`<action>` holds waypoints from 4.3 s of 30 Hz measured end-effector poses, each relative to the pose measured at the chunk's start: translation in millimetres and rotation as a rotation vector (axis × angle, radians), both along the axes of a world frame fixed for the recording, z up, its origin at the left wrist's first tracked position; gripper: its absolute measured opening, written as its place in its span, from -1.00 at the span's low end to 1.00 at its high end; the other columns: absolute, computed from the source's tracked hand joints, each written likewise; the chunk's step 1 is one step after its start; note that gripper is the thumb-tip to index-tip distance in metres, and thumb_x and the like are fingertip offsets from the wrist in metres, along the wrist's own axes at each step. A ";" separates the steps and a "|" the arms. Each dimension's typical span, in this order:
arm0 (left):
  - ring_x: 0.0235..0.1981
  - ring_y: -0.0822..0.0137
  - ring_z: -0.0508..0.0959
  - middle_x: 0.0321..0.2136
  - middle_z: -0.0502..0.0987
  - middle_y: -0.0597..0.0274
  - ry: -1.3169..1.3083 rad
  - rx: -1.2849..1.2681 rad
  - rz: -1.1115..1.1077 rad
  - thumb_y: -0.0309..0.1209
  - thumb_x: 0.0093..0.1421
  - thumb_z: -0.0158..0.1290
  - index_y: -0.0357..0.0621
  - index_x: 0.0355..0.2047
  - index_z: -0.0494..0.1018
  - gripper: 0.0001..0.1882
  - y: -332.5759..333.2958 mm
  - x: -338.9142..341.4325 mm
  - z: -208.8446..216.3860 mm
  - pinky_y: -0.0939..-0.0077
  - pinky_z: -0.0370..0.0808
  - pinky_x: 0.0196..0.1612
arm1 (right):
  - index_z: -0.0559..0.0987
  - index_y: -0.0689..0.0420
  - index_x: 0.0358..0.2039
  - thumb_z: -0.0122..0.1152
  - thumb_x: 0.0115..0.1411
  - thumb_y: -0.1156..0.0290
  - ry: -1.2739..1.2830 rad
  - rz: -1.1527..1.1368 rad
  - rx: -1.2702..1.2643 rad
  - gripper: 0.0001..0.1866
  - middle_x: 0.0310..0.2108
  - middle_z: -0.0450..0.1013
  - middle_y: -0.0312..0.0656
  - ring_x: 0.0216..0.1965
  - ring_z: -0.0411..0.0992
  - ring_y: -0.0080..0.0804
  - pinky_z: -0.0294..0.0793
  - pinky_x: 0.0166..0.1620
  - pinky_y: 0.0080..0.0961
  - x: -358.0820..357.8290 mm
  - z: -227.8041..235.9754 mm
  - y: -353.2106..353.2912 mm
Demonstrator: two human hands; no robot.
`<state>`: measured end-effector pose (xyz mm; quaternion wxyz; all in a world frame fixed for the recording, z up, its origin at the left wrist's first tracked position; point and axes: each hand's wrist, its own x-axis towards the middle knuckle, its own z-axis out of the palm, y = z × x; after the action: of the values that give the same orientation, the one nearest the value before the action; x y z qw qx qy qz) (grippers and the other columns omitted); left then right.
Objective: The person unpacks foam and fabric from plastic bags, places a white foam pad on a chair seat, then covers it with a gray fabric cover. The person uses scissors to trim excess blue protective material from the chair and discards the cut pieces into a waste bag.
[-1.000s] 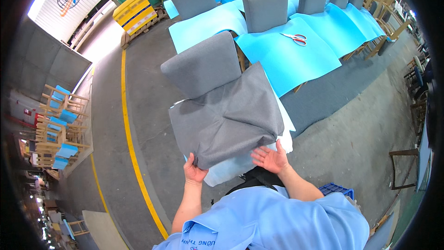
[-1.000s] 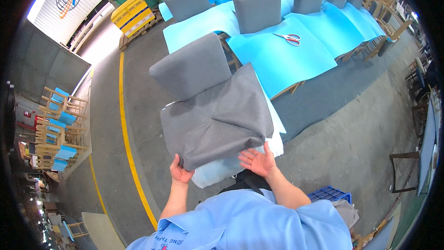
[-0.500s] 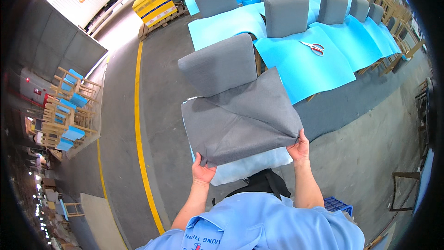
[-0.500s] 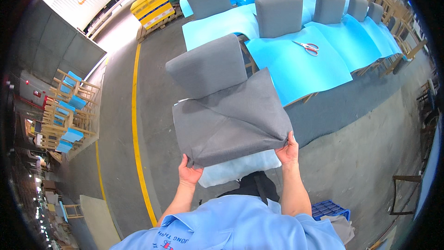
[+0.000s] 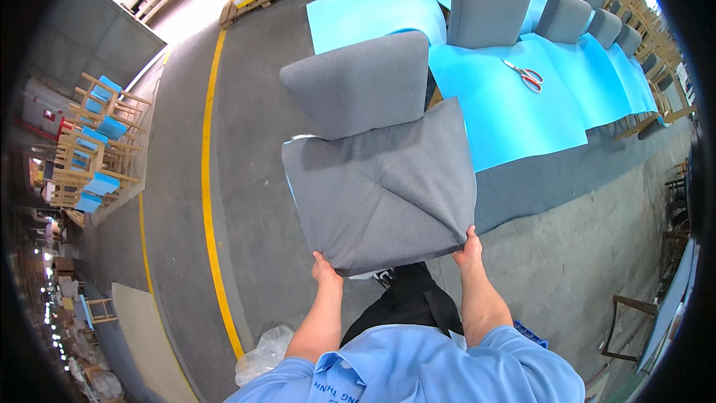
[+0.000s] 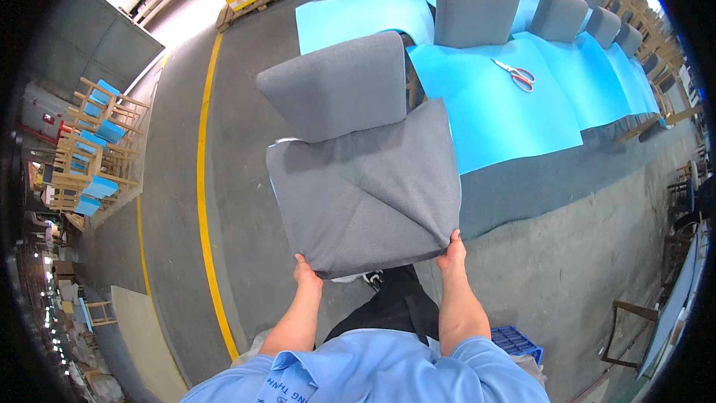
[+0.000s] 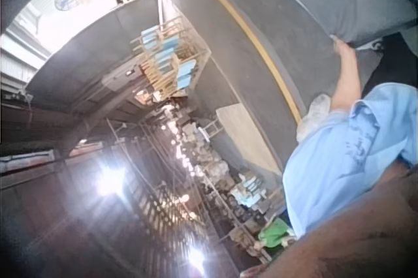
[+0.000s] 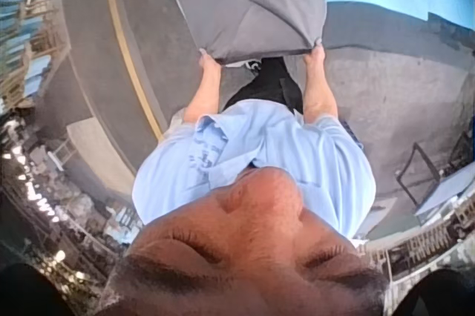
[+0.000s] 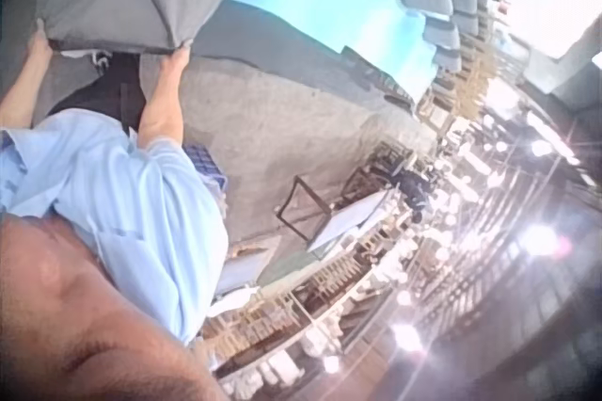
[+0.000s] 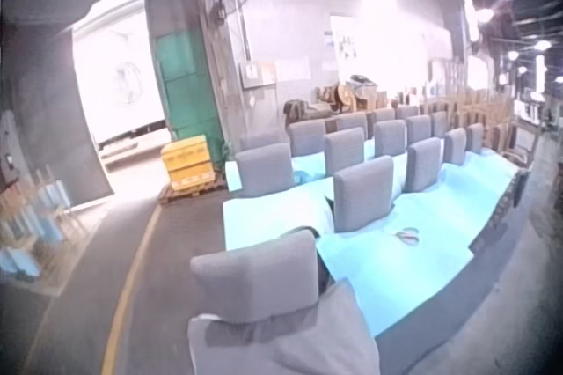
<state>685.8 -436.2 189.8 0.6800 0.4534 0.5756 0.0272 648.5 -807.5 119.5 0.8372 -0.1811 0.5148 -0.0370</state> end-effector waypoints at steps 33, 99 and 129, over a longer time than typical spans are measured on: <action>-0.05 0.41 0.50 -0.09 0.60 0.34 -0.043 -0.037 -0.388 -0.05 0.44 0.05 -0.11 -0.01 0.56 -0.60 56.0 23.6 -37.1 0.36 0.43 0.04 | 0.58 0.12 -0.12 0.19 0.39 -0.01 0.045 0.457 -0.374 -0.59 -0.13 0.55 -0.31 -0.10 0.45 -0.41 0.43 -0.11 -0.37 39.1 -0.8 -57.2; -0.04 0.26 0.52 0.02 0.54 0.22 0.223 0.001 -0.516 0.02 0.29 0.16 -0.12 0.23 0.45 -0.36 101.5 305.4 -58.4 0.33 0.46 0.01 | 0.47 0.30 0.20 0.02 0.42 -0.11 0.328 0.951 -1.021 -0.31 0.20 0.44 0.04 0.21 0.39 -0.15 0.35 0.18 -0.24 349.7 40.2 -84.0; -0.11 0.13 0.58 -0.20 0.62 -0.07 0.088 0.542 -0.705 0.03 0.45 -0.07 -0.33 -0.15 0.50 -0.45 90.4 148.7 -65.8 0.22 0.46 0.02 | 0.26 0.42 0.36 -0.17 0.43 -0.29 0.249 0.848 -0.855 -0.07 0.31 0.32 0.13 0.31 0.32 -0.04 0.31 0.32 -0.22 168.9 13.8 -62.0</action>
<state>834.4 -345.8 124.1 0.4792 0.7845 0.3863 -0.0760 817.4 -869.5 133.4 0.5656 -0.6930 0.4313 0.1176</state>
